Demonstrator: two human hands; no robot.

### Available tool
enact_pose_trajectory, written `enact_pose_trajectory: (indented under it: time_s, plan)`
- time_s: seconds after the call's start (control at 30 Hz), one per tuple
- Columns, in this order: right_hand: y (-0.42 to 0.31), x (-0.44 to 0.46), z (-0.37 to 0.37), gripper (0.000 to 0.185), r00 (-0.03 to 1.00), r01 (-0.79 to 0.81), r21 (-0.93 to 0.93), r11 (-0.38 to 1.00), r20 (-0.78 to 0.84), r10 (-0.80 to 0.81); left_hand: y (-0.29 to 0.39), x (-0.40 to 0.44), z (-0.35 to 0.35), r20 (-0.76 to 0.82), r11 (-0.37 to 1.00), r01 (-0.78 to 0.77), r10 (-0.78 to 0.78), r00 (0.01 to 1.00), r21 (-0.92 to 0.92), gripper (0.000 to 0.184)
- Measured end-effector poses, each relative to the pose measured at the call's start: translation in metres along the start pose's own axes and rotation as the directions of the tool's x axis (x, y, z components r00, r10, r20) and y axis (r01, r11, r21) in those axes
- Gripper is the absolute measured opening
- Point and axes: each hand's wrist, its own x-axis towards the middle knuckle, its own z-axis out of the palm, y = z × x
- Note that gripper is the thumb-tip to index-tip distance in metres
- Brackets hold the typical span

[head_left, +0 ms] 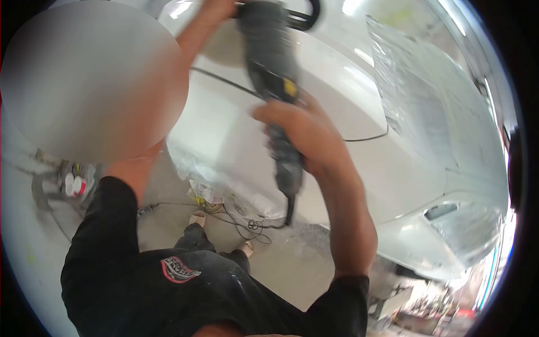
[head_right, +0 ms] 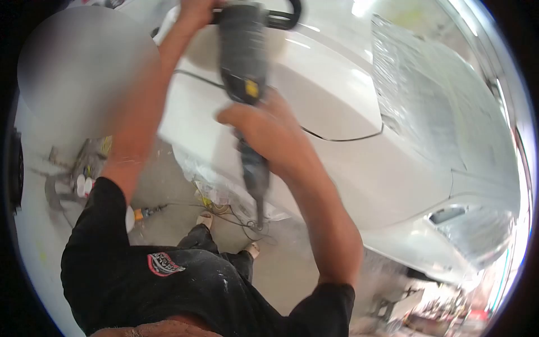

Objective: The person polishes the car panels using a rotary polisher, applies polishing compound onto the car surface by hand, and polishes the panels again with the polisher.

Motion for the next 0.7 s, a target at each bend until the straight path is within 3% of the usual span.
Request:
enact_pose_trajectory:
  time_s: [0.1,0.23,0.5,0.7]
  plan:
    - [-0.017,0.050,0.021,0.032,0.999,-0.010,0.020,1.000,0.045,0.009,-0.023,0.053,-0.032,0.068,0.996,0.021,-0.015,0.998,-0.081,0.022]
    - [-0.033,0.061,0.010,0.034,0.999,-0.044,0.077,0.996,-0.018,0.045,-0.048,0.080,-0.001,0.122,0.999,0.043,-0.039,0.992,-0.032,0.021]
    - [-0.030,-0.001,-0.057,0.040,0.963,-0.029,0.210,0.977,-0.255,0.083,-0.051,0.030,0.140,0.352,0.993,0.119,-0.103,0.930,-0.025,0.023]
    - [-0.019,-0.044,-0.116,0.037,0.943,0.010,0.288,0.957,-0.320,0.087,-0.044,-0.019,0.234,0.454,0.990,0.142,-0.123,0.883,-0.008,0.026]
